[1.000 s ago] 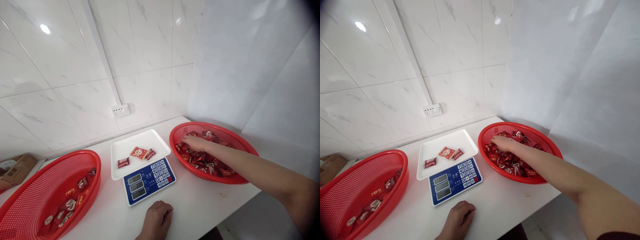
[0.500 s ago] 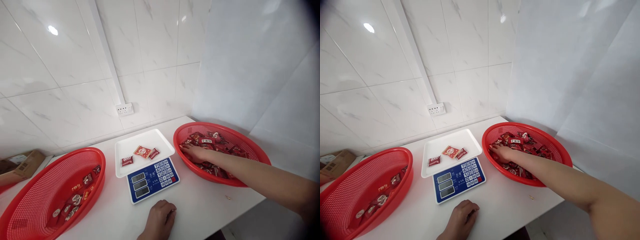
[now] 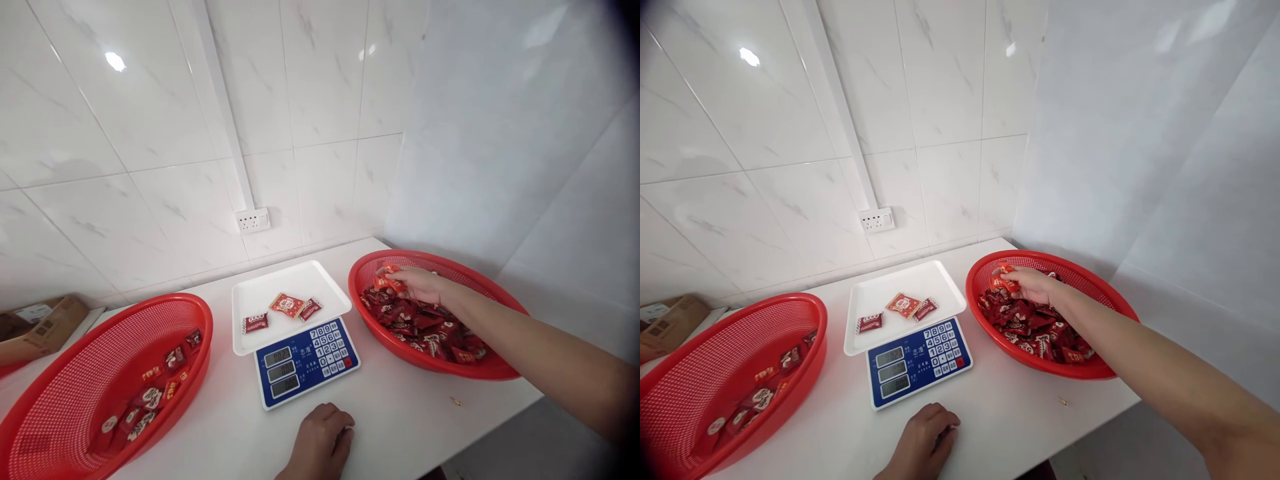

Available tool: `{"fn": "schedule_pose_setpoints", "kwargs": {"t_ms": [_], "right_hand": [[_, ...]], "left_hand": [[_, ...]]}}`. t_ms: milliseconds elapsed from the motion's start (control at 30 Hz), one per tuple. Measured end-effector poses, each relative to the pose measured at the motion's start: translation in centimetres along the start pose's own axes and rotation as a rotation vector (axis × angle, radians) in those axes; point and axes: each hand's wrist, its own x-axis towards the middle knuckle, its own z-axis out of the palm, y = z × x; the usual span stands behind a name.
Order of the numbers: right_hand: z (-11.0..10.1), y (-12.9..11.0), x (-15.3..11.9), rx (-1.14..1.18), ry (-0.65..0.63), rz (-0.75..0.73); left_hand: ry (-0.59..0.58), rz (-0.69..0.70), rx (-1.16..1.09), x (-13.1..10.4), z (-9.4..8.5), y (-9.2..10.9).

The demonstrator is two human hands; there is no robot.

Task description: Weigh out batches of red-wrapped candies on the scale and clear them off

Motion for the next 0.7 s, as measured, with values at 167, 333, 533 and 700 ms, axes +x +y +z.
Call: {"fn": "schedule_pose_setpoints", "kwargs": {"t_ms": [167, 333, 533, 700], "right_hand": [[3.1, -3.2, -0.7, 0.147, -0.099, -0.041], [10.3, -5.2, -0.1, 0.128, -0.296, -0.029], [17.9, -6.0, 0.4, 0.029, -0.485, 0.011], [19.4, -6.1, 0.9, -0.041, -0.464, 0.012]], "left_hand": [[-0.006, -0.011, 0.01, -0.2, -0.1, 0.2], [-0.005, 0.002, 0.03, -0.5, -0.4, 0.3], [-0.019, 0.011, 0.049, -0.5, -0.8, 0.5], [-0.028, 0.022, 0.043, -0.6, -0.8, 0.4]]}}
